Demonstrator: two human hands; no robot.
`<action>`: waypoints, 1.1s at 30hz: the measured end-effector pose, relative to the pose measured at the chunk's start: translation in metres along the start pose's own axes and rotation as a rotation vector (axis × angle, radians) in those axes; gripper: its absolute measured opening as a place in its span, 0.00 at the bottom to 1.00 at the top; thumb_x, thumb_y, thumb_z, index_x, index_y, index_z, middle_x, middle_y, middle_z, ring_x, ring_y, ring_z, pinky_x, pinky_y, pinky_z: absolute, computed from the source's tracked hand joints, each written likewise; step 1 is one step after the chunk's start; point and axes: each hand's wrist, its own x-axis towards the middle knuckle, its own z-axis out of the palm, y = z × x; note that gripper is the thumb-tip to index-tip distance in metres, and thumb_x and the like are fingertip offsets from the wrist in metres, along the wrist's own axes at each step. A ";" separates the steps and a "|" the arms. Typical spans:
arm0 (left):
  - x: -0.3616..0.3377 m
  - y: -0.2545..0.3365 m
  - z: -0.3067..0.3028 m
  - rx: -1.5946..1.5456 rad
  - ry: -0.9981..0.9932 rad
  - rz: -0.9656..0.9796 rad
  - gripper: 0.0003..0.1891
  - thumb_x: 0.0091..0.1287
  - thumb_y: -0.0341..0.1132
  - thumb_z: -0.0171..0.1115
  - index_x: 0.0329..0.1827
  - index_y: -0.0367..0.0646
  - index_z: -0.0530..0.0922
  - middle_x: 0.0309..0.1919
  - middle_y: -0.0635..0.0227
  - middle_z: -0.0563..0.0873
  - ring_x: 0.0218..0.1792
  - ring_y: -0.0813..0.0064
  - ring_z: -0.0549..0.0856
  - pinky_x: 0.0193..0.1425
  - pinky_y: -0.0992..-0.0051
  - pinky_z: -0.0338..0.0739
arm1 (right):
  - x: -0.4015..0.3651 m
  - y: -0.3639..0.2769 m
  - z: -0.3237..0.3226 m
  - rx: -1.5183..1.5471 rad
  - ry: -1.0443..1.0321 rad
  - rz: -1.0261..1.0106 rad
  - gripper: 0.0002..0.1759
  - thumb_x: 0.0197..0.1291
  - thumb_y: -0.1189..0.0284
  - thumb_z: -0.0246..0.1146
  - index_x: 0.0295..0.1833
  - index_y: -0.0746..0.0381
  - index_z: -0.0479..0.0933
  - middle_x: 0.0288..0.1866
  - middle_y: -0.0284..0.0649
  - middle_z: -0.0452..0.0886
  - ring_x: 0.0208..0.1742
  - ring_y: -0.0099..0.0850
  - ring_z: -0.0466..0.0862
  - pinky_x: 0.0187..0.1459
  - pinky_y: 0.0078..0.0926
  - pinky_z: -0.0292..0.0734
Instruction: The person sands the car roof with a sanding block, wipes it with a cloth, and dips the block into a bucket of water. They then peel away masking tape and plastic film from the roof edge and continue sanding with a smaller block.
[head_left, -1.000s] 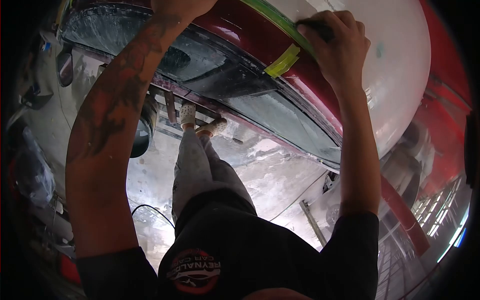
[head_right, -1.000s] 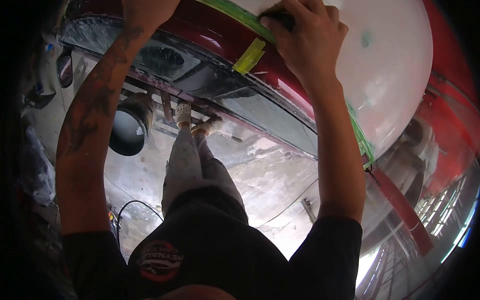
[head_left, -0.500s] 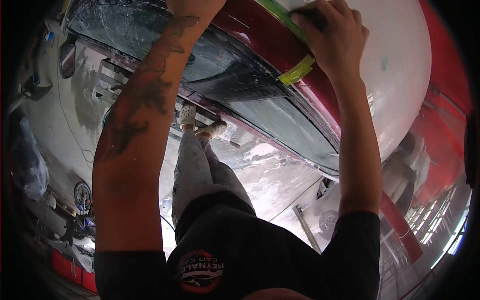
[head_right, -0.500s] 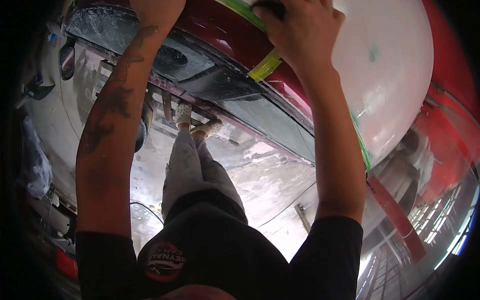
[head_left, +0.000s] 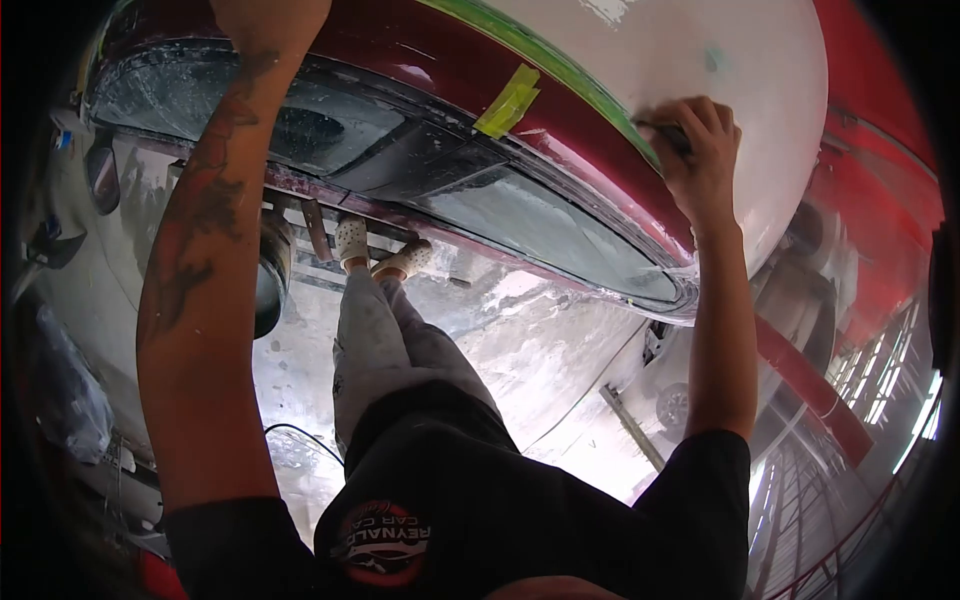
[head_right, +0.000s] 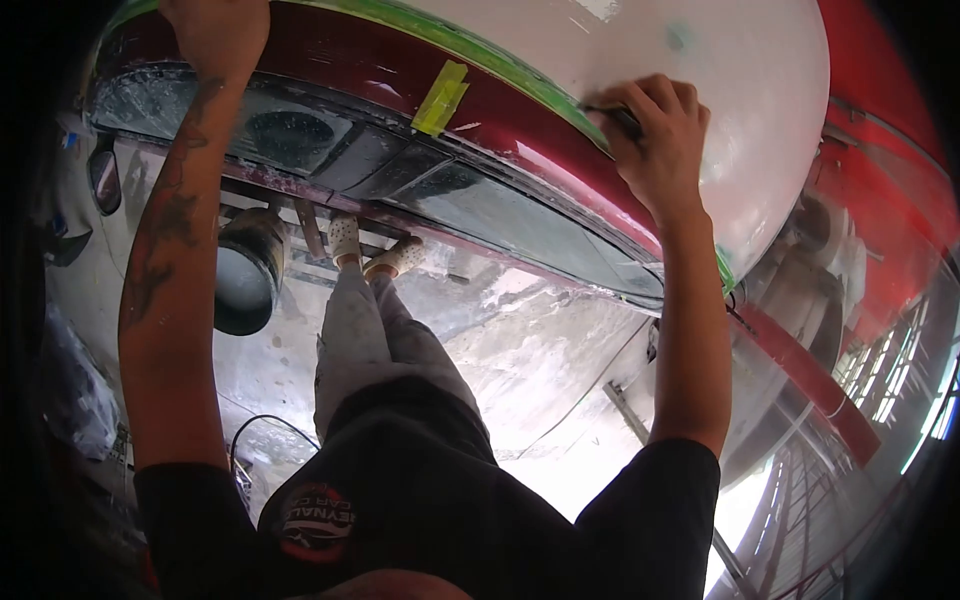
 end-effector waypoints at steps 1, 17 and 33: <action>0.001 0.001 -0.003 -0.033 -0.036 -0.001 0.34 0.69 0.35 0.69 0.74 0.31 0.65 0.66 0.42 0.73 0.66 0.42 0.76 0.72 0.56 0.71 | -0.014 0.008 -0.006 -0.014 -0.018 0.020 0.09 0.57 0.62 0.75 0.44 0.44 0.88 0.43 0.26 0.81 0.54 0.37 0.77 0.57 0.43 0.65; -0.004 0.035 -0.012 -0.396 -0.417 0.041 0.32 0.54 0.32 0.81 0.61 0.34 0.76 0.57 0.50 0.82 0.57 0.55 0.83 0.62 0.60 0.78 | -0.105 0.025 -0.035 0.245 0.344 0.507 0.11 0.58 0.72 0.78 0.44 0.62 0.86 0.41 0.42 0.86 0.43 0.36 0.86 0.51 0.30 0.80; -0.104 0.227 0.026 -0.580 -0.841 0.909 0.28 0.48 0.28 0.77 0.56 0.45 0.82 0.46 0.55 0.80 0.54 0.51 0.81 0.60 0.55 0.76 | -0.223 0.024 -0.029 0.422 0.330 0.823 0.14 0.71 0.66 0.69 0.54 0.64 0.80 0.43 0.44 0.89 0.43 0.29 0.86 0.50 0.27 0.79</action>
